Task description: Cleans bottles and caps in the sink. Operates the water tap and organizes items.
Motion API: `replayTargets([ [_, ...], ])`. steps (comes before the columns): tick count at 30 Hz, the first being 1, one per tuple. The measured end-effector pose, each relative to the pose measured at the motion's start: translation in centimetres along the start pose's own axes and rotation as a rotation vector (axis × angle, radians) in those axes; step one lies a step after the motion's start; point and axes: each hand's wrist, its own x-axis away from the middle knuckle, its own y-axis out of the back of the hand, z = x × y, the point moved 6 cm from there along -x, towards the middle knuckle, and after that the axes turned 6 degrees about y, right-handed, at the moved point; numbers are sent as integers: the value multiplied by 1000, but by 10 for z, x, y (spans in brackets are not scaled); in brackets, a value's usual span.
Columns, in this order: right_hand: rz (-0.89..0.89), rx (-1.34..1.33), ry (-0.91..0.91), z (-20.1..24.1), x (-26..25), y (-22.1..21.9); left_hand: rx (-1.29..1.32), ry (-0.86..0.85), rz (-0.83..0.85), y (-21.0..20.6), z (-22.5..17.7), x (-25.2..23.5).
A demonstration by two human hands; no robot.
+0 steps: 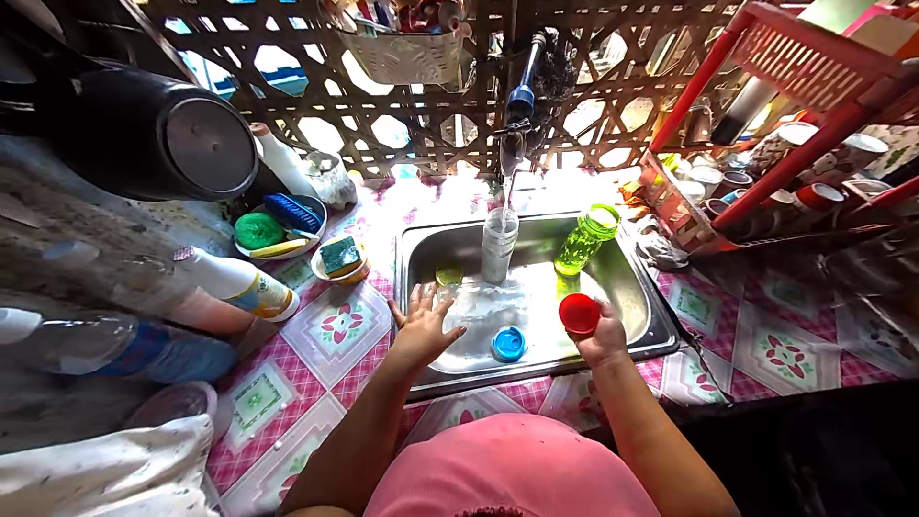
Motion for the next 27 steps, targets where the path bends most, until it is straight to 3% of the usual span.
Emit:
replayTargets([
  [5, -11, -128, -163, -9, 1, 15, -2, 53, 33, -6, 22, 12],
  [27, -43, -139, -142, -9, 5, 15, -38, 27, 92, -12, 26, 31],
])
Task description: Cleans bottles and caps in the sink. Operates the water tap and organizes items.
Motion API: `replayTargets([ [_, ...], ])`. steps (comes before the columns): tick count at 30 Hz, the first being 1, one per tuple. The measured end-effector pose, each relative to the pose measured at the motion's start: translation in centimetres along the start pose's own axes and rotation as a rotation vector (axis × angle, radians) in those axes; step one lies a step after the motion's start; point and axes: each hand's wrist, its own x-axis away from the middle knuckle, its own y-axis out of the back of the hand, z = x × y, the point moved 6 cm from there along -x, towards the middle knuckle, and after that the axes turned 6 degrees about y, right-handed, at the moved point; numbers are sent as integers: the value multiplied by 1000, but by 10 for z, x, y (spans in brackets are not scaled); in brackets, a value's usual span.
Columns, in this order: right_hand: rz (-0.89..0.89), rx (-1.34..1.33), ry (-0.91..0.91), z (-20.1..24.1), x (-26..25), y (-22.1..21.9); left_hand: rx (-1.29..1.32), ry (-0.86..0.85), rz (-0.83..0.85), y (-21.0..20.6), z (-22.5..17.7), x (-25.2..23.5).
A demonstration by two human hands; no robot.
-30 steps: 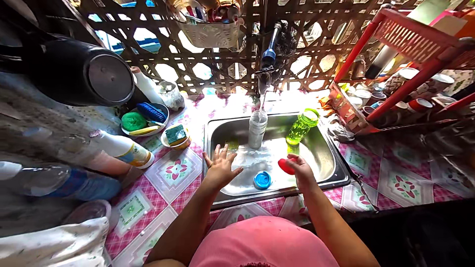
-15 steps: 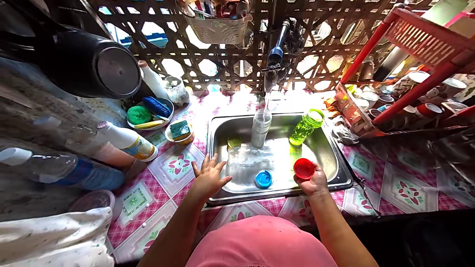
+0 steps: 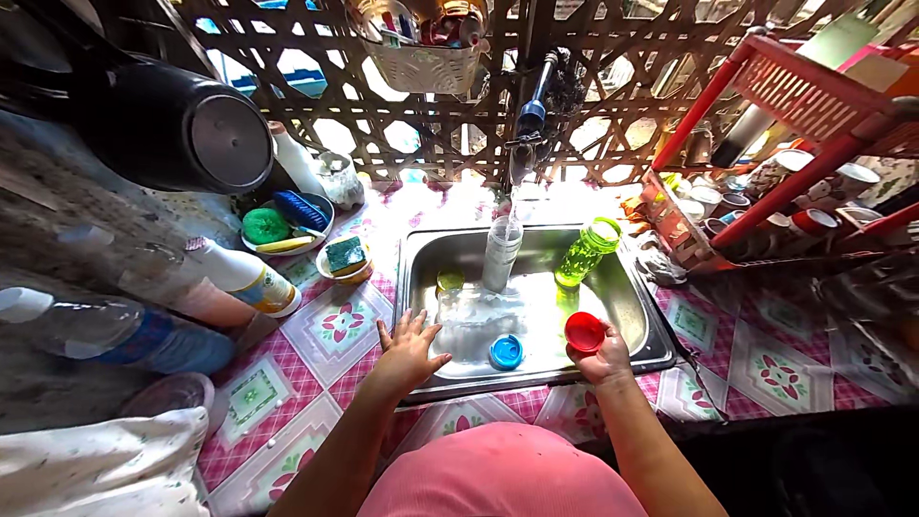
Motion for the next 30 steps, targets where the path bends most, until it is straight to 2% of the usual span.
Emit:
replayTargets([
  [6, 12, -109, -16, 3, 3, -5, 15, -32, -8, 2, -1, 3],
  [10, -7, -86, 10, 3, 4, -6, -1, -38, 0, 1, -1, 5],
  [20, 47, -45, -92, -5, 4, -4, -6, -105, 79, -11, -3, 5],
  [27, 71, -75, -98, -4, 5, -5, 68, -123, -90, 0, -14, 6],
  [30, 89, -95, -125, -5, 7, -4, -18, -166, 52, -11, -15, 2],
])
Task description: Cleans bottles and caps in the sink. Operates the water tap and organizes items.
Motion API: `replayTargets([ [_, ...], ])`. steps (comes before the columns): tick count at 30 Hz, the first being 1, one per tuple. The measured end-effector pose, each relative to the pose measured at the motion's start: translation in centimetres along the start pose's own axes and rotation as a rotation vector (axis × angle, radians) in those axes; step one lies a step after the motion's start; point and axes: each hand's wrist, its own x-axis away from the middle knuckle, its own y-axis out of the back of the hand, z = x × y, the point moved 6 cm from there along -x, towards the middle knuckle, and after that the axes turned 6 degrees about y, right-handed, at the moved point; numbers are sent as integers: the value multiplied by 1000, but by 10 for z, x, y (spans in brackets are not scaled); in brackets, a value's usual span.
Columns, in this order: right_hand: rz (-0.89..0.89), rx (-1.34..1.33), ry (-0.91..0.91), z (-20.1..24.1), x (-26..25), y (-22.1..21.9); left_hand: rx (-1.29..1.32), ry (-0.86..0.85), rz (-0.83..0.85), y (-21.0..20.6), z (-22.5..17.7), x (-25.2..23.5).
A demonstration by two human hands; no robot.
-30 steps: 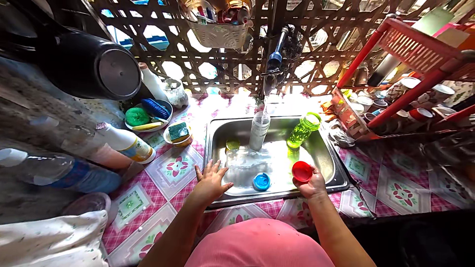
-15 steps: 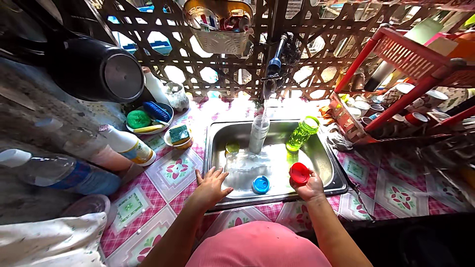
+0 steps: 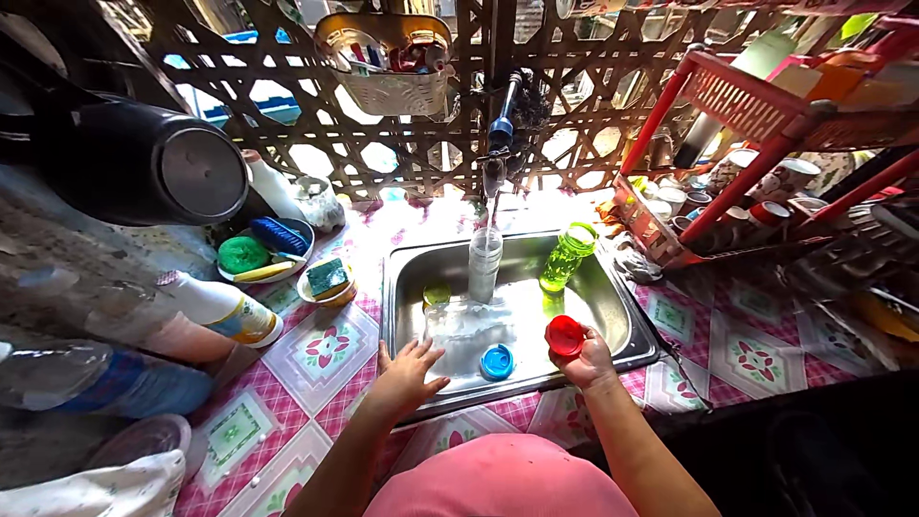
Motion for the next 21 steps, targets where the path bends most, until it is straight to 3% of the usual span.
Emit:
replayTargets([
  [3, -11, -1, 5, -2, 5, -2, -50, 8, 108, -11, 0, 0],
  [14, -152, -20, 93, 0, 9, -9, -130, -15, 154, -20, -9, -3],
  [21, -5, -54, -17, -11, 3, -9, -189, -37, 171, -22, -16, -3],
])
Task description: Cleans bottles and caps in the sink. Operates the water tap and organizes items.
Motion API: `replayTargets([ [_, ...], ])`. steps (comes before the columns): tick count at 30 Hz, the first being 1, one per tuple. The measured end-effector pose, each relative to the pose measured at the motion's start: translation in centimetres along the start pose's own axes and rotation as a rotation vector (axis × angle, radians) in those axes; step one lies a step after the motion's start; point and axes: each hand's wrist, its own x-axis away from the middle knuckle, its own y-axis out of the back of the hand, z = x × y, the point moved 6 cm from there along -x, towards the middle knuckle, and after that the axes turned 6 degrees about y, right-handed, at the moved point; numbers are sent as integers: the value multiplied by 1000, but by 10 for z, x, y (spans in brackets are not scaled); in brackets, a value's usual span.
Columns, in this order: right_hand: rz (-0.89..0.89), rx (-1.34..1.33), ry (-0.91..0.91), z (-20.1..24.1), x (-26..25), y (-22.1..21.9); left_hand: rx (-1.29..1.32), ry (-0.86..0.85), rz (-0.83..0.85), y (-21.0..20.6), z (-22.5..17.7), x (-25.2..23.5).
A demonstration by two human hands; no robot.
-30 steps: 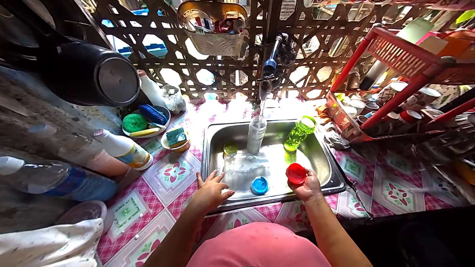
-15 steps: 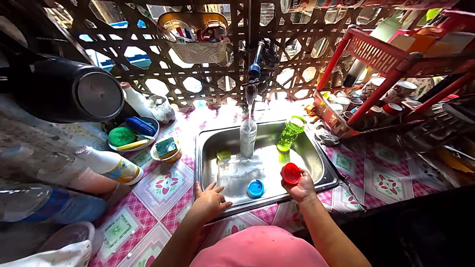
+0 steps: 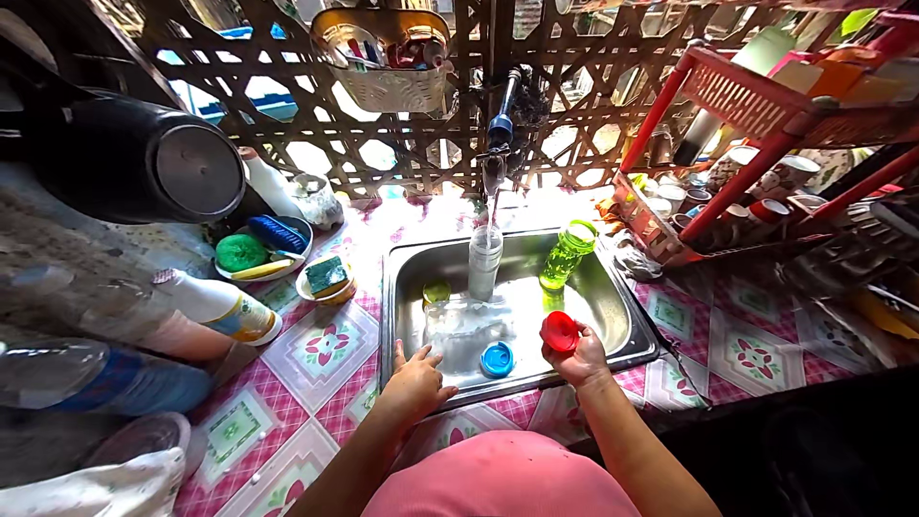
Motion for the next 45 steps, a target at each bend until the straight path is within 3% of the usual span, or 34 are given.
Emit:
replayTargets([
  [35, 28, 35, -30, -11, -4, 1, 12, -60, 54, 1, 7, 1],
  [40, 162, -3, 73, -6, 1, -9, 32, -43, 50, 2, 2, -2],
  [45, 213, -81, 65, -3, 6, -15, 75, -81, 45, 2, 2, -2],
])
